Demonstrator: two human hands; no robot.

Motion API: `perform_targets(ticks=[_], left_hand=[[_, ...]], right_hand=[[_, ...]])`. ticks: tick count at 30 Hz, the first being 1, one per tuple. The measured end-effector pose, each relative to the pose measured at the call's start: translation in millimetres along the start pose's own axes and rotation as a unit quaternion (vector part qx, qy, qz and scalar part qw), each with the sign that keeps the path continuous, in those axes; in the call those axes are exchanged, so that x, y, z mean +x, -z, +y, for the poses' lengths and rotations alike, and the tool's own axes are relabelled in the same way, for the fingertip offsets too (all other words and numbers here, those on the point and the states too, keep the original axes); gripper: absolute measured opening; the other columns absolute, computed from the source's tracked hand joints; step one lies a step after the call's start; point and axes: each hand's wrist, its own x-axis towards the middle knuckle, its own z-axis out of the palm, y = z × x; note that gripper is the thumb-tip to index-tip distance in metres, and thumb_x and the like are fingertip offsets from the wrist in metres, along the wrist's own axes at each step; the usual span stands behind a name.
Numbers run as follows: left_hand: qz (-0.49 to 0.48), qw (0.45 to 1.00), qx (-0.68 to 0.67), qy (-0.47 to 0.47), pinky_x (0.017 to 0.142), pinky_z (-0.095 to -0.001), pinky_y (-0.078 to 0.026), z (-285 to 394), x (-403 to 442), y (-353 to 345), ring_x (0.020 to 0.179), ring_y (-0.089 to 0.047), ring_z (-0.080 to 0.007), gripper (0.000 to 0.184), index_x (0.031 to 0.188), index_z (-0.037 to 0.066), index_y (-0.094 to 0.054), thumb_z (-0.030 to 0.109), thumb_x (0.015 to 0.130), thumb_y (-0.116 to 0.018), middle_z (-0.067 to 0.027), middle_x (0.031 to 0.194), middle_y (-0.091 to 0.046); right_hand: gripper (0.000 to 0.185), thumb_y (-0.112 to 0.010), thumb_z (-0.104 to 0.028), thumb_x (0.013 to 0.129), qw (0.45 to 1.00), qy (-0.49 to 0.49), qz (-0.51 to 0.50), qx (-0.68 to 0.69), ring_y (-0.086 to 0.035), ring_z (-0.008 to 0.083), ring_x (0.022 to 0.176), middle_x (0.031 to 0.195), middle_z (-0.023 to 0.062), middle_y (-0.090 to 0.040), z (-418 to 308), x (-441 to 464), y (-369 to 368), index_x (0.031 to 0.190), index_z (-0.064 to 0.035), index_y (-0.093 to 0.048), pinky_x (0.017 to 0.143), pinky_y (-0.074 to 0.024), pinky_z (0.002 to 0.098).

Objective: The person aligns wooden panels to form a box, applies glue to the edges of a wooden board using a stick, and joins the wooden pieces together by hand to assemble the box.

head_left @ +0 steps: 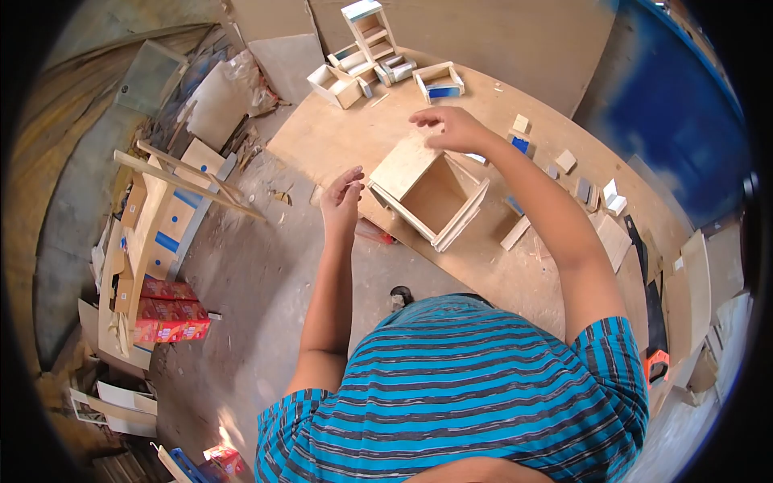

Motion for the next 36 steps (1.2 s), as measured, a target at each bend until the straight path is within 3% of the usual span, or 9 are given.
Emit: perform_targets(ticks=[4, 10, 16, 22, 25, 28, 31, 32, 36], left_hand=[[-0.032, 0.998, -0.016, -0.043, 0.090, -0.0285, -0.046, -16.4, -0.3, 6.7, 0.103, -0.059, -0.0156, 0.033, 0.119, -0.002, -0.062, 0.001, 0.087, -0.055, -0.0089, 0.113, -0.065], [-0.041, 0.998, -0.033, -0.018, 0.093, -0.0282, -0.045, -17.3, -7.2, 4.7, 0.104, -0.058, -0.0153, 0.034, 0.119, -0.004, -0.061, 0.001, 0.086, -0.057, -0.0088, 0.113, -0.065], [-0.043, 0.999, -0.029, -0.017, 0.092, -0.0275, -0.044, -20.7, -10.3, 5.3, 0.102, -0.058, -0.0138, 0.034, 0.119, -0.004, -0.061, 0.004, 0.086, -0.059, -0.0080, 0.111, -0.065], [-0.026, 0.999, -0.039, -0.022, 0.094, -0.0283, -0.044, -16.4, -9.8, 1.1, 0.104, -0.059, -0.0152, 0.032, 0.118, -0.003, -0.062, 0.009, 0.089, -0.061, -0.0089, 0.112, -0.065], [-0.006, 0.999, -0.039, -0.035, 0.092, -0.0289, -0.046, -18.0, -9.9, -2.8, 0.104, -0.060, -0.0157, 0.030, 0.116, -0.001, -0.063, 0.011, 0.089, -0.062, -0.0092, 0.113, -0.065], [0.001, 0.998, -0.022, -0.061, 0.092, -0.0294, -0.046, -17.1, -9.1, -1.7, 0.105, -0.059, -0.0161, 0.031, 0.117, -0.001, -0.063, 0.012, 0.089, -0.062, -0.0095, 0.113, -0.066], [-0.005, 0.993, 0.048, -0.104, 0.093, -0.0321, -0.045, -9.0, -12.0, -4.0, 0.107, -0.059, -0.0194, 0.037, 0.118, 0.000, -0.062, 0.016, 0.085, -0.067, -0.0121, 0.114, -0.065], [-0.013, 0.987, 0.098, -0.126, 0.094, -0.0335, -0.045, 0.2, -14.8, -4.9, 0.108, -0.059, -0.0214, 0.041, 0.118, 0.000, -0.062, 0.018, 0.082, -0.069, -0.0134, 0.115, -0.065], [-0.033, 0.935, 0.273, -0.223, 0.096, -0.0390, -0.044, 27.0, -21.6, -18.4, 0.111, -0.058, -0.0300, 0.062, 0.121, 0.002, -0.061, 0.028, 0.067, -0.079, -0.0182, 0.118, -0.062]], right_hand=[[0.092, -0.078, -0.021, 0.059, 0.960, 0.100, -0.167, -0.199, -0.033, 0.0326, 0.137, 0.144, 0.0149, -0.042, -21.1, -4.1, -1.4, 0.142, -0.0116, -0.040, 0.110, -0.0291, 0.0410], [0.095, -0.084, -0.026, 0.056, 0.944, 0.041, -0.201, -0.258, -0.025, 0.0305, 0.140, 0.146, 0.0055, -0.039, -33.4, 3.4, -11.3, 0.141, -0.0184, -0.043, 0.107, -0.0195, 0.0684], [0.086, -0.086, -0.029, 0.054, 0.948, 0.083, -0.198, -0.235, -0.030, 0.0295, 0.137, 0.135, 0.0043, -0.050, -27.2, 8.4, -10.1, 0.132, -0.0173, -0.053, 0.105, -0.0233, 0.0649], [0.087, -0.087, -0.031, 0.053, 0.952, 0.082, -0.187, -0.228, -0.031, 0.0286, 0.137, 0.139, 0.0011, -0.049, -27.3, 5.0, -8.8, 0.132, -0.0184, -0.054, 0.105, -0.0218, 0.0652], [0.080, -0.083, -0.027, 0.061, 0.967, 0.092, -0.153, -0.182, -0.034, 0.0298, 0.135, 0.142, 0.0048, -0.047, -27.1, -1.2, -1.1, 0.134, -0.0183, -0.052, 0.109, -0.0245, 0.0581], [0.065, -0.074, -0.018, 0.071, 0.993, 0.031, -0.110, -0.006, -0.037, 0.0298, 0.135, 0.141, 0.0102, -0.047, -32.3, -4.6, 33.0, 0.133, -0.0131, -0.053, 0.112, -0.0286, 0.0442], [0.055, -0.065, -0.010, 0.077, 0.992, -0.013, -0.110, 0.062, -0.046, 0.0237, 0.128, 0.135, 0.0129, -0.053, -0.2, -0.8, 52.9, 0.131, -0.0084, -0.054, 0.108, -0.0353, 0.0372], [0.047, -0.064, -0.008, 0.078, 0.993, -0.014, -0.103, 0.051, -0.056, 0.0185, 0.115, 0.121, 0.0112, -0.062, 5.6, -1.6, 53.8, 0.125, -0.0037, -0.059, 0.103, -0.0401, 0.0336], [0.032, -0.066, -0.010, 0.077, 0.995, -0.008, -0.092, 0.038, -0.066, 0.0164, 0.089, 0.094, 0.0091, -0.071, 11.2, -7.6, 43.5, 0.108, -0.0012, -0.069, 0.084, -0.0506, 0.0295]])
